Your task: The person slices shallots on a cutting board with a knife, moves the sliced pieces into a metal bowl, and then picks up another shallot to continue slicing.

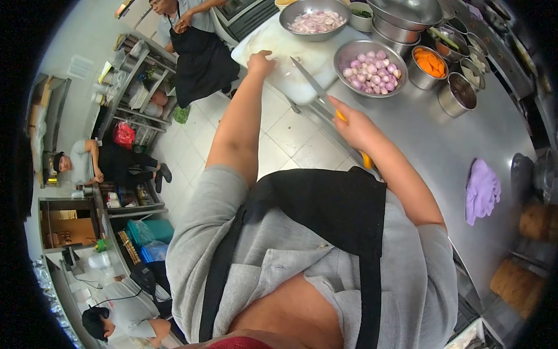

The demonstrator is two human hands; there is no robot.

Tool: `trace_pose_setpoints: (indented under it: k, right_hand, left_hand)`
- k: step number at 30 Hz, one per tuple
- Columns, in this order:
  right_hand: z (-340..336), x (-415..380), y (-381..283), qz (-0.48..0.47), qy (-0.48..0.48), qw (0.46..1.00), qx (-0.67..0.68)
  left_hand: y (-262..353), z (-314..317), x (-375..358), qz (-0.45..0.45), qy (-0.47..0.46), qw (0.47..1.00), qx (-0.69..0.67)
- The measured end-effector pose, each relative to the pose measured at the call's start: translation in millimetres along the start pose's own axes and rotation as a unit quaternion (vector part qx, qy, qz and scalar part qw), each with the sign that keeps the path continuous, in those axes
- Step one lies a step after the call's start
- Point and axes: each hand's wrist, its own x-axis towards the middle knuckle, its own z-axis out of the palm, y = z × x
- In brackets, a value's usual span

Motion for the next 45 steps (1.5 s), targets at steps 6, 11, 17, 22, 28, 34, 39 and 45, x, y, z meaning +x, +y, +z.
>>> trace_pose_setpoints:
  k: [6,11,17,22,28,34,39,45]
  right_hand:
    - [-16.9,-18.5,-24.5,0.13,-0.075,0.989,0.004]
    - [-13.6,-11.7,-8.0,0.073,-0.064,0.993,-0.059]
    - [-9.9,-4.7,0.4,0.015,-0.042,0.994,-0.104]
    - [-15.7,-5.7,-33.2,0.106,-0.085,0.991,0.006]
    - [-8.7,4.7,-22.4,0.13,-0.17,0.973,0.092]
    - [-15.8,22.5,-2.6,0.134,-0.103,0.977,0.131]
    - [-13.9,20.3,-5.2,0.149,-0.063,0.974,0.157]
    - [0.0,10.4,5.3,0.108,-0.049,0.96,0.252]
  left_hand:
    - [23.4,10.0,-7.4,0.174,0.025,0.982,0.07]
    - [48.9,17.8,-11.9,0.217,-0.019,0.948,0.234]
    - [40.9,12.3,21.1,0.18,-0.124,0.976,0.021]
    - [75.9,-24.4,-6.4,0.146,-0.137,0.979,-0.04]
    - [76.3,-26.0,-15.9,0.137,-0.175,0.966,-0.13]
    - [52.7,-8.8,-24.8,0.07,-0.212,0.96,-0.17]
    - [29.6,11.1,-30.6,0.087,-0.158,0.983,-0.03]
    - [22.4,16.2,-27.0,0.067,-0.08,0.991,0.081]
